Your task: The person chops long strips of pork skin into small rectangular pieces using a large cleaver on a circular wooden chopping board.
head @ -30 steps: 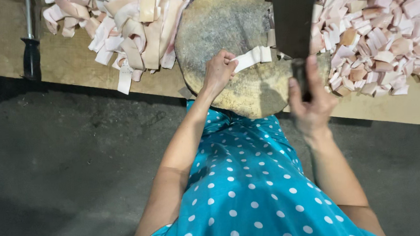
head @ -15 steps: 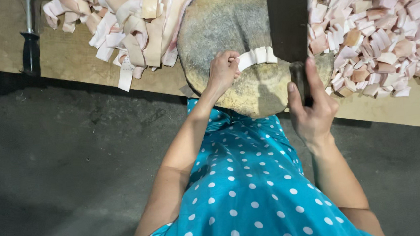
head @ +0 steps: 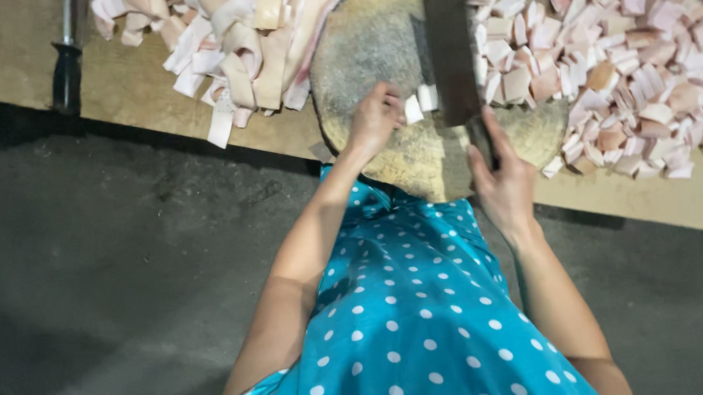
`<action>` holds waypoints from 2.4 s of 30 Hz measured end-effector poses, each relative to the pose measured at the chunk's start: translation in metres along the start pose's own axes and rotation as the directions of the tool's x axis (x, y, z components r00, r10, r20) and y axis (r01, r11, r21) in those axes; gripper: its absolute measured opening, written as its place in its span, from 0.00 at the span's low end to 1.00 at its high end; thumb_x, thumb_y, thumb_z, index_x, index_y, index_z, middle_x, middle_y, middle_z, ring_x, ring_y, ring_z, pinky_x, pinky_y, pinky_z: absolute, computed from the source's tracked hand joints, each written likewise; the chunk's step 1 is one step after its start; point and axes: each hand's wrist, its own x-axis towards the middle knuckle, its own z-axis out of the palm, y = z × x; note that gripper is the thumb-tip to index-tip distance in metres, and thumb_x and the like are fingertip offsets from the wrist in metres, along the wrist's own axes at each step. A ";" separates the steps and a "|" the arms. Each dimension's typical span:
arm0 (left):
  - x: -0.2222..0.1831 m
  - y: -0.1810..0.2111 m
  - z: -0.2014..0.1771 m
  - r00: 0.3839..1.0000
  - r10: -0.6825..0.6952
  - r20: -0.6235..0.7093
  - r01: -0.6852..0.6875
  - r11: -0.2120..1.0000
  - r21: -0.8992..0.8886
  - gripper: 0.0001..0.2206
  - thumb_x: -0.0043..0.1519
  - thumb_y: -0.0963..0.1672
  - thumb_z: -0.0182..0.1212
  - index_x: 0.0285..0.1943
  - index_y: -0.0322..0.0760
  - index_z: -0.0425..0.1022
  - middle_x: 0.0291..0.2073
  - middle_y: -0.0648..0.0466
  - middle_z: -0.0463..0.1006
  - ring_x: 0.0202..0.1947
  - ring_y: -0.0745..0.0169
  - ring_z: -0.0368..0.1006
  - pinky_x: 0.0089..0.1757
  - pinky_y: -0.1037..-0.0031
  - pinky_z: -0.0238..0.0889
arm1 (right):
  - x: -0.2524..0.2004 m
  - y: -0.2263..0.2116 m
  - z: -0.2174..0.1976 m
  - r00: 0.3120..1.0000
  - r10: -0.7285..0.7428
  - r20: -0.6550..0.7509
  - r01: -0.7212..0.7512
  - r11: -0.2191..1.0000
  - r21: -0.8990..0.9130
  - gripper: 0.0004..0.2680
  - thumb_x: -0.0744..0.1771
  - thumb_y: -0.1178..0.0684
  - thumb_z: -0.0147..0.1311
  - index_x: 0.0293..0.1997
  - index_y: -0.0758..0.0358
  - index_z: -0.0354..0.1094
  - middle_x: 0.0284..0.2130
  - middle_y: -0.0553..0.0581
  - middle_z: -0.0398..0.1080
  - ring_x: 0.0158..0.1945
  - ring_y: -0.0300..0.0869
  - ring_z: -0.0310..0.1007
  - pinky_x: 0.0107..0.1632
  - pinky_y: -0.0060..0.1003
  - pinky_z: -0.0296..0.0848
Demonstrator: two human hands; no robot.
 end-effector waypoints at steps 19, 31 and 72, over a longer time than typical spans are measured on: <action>0.155 0.015 -0.200 0.876 0.458 -0.153 0.066 0.201 0.977 0.16 0.63 0.46 0.65 0.55 0.31 0.73 0.47 0.42 0.76 0.48 0.42 0.72 0.48 0.62 0.70 | -0.007 0.065 -0.006 0.994 -0.040 -0.105 0.010 0.961 -0.275 0.21 0.70 0.54 0.57 0.75 0.52 0.60 0.31 0.69 0.76 0.30 0.56 0.78 0.34 0.48 0.74; 0.068 0.100 -0.107 0.938 -0.130 0.322 0.215 0.946 -0.243 0.12 0.70 0.41 0.51 0.58 0.29 0.74 0.36 0.51 0.85 0.25 0.71 0.74 0.27 0.78 0.66 | 0.009 0.055 -0.023 0.994 0.029 0.109 -0.018 0.995 -0.099 0.28 0.66 0.60 0.55 0.76 0.58 0.48 0.35 0.74 0.74 0.36 0.62 0.77 0.39 0.51 0.73; 0.011 0.039 0.004 0.992 0.123 0.035 -0.126 0.897 0.423 0.08 0.59 0.40 0.67 0.44 0.29 0.78 0.35 0.41 0.85 0.39 0.48 0.84 0.39 0.64 0.76 | 0.015 0.006 0.004 0.995 0.051 0.089 -0.035 0.986 -0.166 0.22 0.69 0.57 0.59 0.74 0.53 0.62 0.39 0.70 0.78 0.37 0.54 0.80 0.43 0.42 0.77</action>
